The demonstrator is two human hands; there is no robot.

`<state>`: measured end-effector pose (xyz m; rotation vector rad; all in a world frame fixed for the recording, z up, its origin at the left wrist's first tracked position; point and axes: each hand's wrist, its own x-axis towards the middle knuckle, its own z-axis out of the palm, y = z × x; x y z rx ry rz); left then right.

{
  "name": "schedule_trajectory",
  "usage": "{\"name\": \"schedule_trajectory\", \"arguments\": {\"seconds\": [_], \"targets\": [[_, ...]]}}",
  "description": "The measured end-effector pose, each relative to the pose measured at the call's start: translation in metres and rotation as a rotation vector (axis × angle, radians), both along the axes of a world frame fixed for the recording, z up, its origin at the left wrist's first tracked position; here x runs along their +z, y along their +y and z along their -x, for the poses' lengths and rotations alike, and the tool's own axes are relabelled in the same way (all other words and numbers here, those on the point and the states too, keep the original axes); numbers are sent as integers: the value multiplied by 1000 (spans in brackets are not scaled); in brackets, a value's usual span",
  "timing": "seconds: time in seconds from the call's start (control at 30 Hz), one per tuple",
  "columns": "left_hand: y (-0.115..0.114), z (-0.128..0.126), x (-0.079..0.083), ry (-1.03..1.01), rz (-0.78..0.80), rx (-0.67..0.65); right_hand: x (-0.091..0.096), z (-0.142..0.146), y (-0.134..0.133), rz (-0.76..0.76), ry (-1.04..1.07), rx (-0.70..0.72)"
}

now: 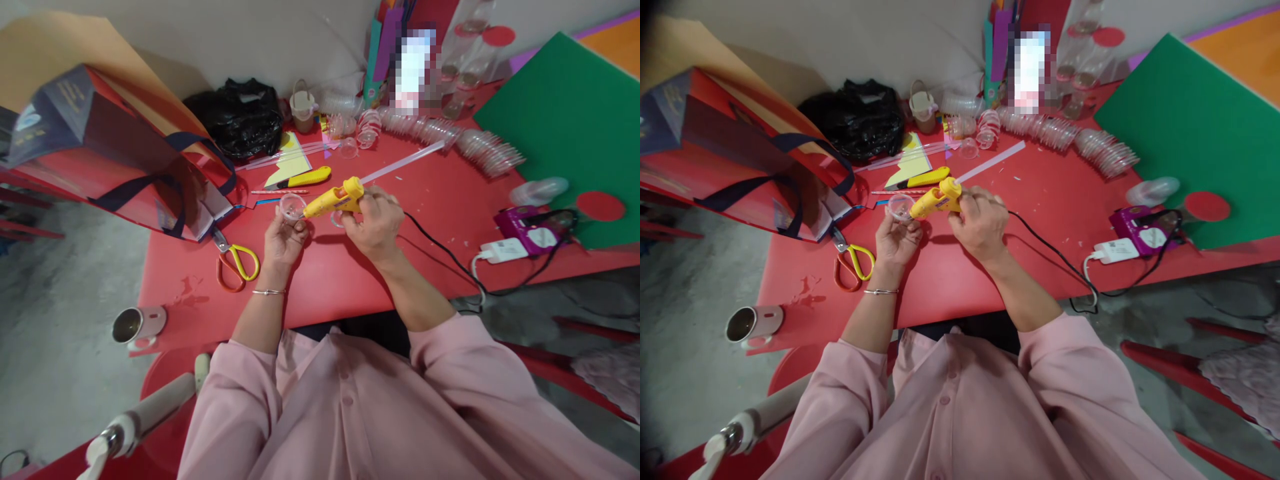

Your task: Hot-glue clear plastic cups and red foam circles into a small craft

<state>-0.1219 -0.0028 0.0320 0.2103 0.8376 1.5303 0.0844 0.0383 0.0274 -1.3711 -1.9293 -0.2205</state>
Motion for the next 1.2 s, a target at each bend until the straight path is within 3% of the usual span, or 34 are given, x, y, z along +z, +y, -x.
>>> {"name": "schedule_trajectory", "arguments": {"seconds": [0.7, 1.2], "targets": [[3, 1, -13, 82, -63, -33, -3, -1, -1, -29, 6, 21], [-1, -5, -6, 102, -46, -42, -4, -2, 0, -70, -9, 7]]}}
